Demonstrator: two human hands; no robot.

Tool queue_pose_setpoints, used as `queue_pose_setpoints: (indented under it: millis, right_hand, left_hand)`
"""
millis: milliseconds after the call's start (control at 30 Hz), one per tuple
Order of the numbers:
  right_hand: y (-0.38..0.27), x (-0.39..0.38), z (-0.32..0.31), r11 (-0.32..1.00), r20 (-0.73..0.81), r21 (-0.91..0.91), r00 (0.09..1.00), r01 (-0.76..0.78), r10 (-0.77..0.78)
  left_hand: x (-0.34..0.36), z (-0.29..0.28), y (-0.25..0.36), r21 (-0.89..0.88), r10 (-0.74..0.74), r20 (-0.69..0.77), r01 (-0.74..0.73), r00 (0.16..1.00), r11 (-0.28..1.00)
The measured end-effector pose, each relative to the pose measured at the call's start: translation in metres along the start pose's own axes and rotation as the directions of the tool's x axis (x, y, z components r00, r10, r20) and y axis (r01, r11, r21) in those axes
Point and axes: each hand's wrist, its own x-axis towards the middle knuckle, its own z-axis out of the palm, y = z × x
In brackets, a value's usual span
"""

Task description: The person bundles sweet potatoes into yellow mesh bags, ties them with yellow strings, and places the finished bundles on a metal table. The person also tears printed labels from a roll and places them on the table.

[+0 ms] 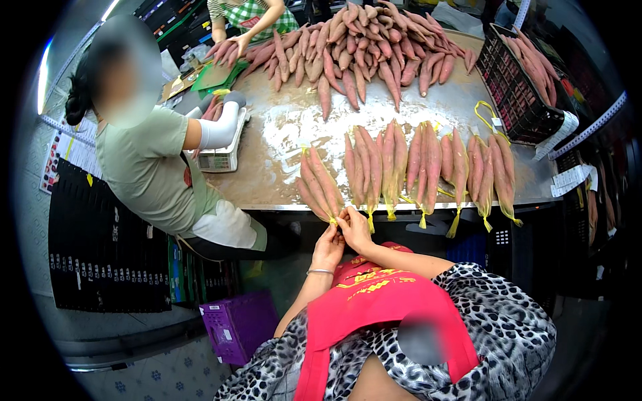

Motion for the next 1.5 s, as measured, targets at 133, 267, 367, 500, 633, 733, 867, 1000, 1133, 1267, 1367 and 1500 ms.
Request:
queue_pose_setpoints:
  millis: [133, 267, 367, 500, 633, 733, 867, 1000, 1133, 1267, 1367, 1500]
  right_hand:
    - [-0.012, -0.006, -0.01, 0.974, 0.008, -0.122, 0.982, 0.189, -0.189]
    - [-0.015, -0.008, -0.009, 0.966, -0.005, -0.129, 0.974, 0.224, -0.227]
    - [-0.015, -0.008, -0.009, 0.969, 0.007, -0.116, 0.976, 0.217, -0.218]
    - [-0.011, -0.007, -0.009, 0.96, 0.004, -0.128, 0.968, 0.249, -0.251]
    - [-0.009, -0.007, -0.01, 0.943, 0.021, -0.172, 0.958, 0.284, -0.285]
    - [-0.009, -0.006, -0.012, 0.905, 0.068, -0.261, 0.941, 0.336, -0.331]
    - [-0.014, -0.009, -0.011, 0.89, 0.075, -0.305, 0.94, 0.34, -0.333]
    - [-0.014, -0.01, -0.009, 0.861, 0.089, -0.34, 0.924, 0.378, -0.371]
    - [-0.009, -0.004, -0.006, 0.808, 0.115, -0.414, 0.904, 0.42, -0.411]
    - [-0.01, -0.001, -0.006, 0.783, 0.148, -0.474, 0.913, 0.403, -0.38]
    - [-0.017, -0.001, -0.005, 0.816, 0.172, -0.501, 0.957, 0.288, -0.233]
    - [0.004, 0.018, 0.001, 0.762, 0.558, -0.003, 0.631, -0.648, 0.539]
  left_hand:
    - [0.003, 0.0, -0.005, 0.087, 0.094, -0.03, -0.091, 0.995, 0.992]
    - [0.006, -0.003, -0.006, 0.125, 0.137, -0.035, -0.132, 0.99, 0.983]
    - [0.005, -0.004, -0.006, 0.135, 0.147, -0.031, -0.141, 0.989, 0.981]
    - [0.007, -0.007, -0.006, 0.139, 0.134, -0.01, -0.132, 0.991, 0.982]
    - [0.002, -0.004, -0.004, 0.148, 0.121, -0.019, -0.117, 0.992, 0.982]
    - [-0.006, 0.003, -0.004, 0.184, 0.155, -0.075, -0.14, 0.985, 0.973]
    - [-0.013, 0.005, -0.004, 0.206, 0.192, -0.086, -0.171, 0.978, 0.964]
    - [-0.012, 0.005, -0.006, 0.207, 0.208, -0.095, -0.185, 0.974, 0.961]
    - [-0.013, 0.012, -0.006, 0.24, 0.25, -0.121, -0.216, 0.961, 0.947]
    - [-0.012, 0.02, -0.003, 0.604, 0.451, -0.194, -0.257, 0.871, 0.755]
    - [-0.012, 0.016, 0.001, 0.885, 0.752, 0.173, -0.435, 0.636, 0.165]
    - [-0.008, 0.01, 0.005, 0.888, 0.677, 0.205, -0.425, 0.707, 0.175]
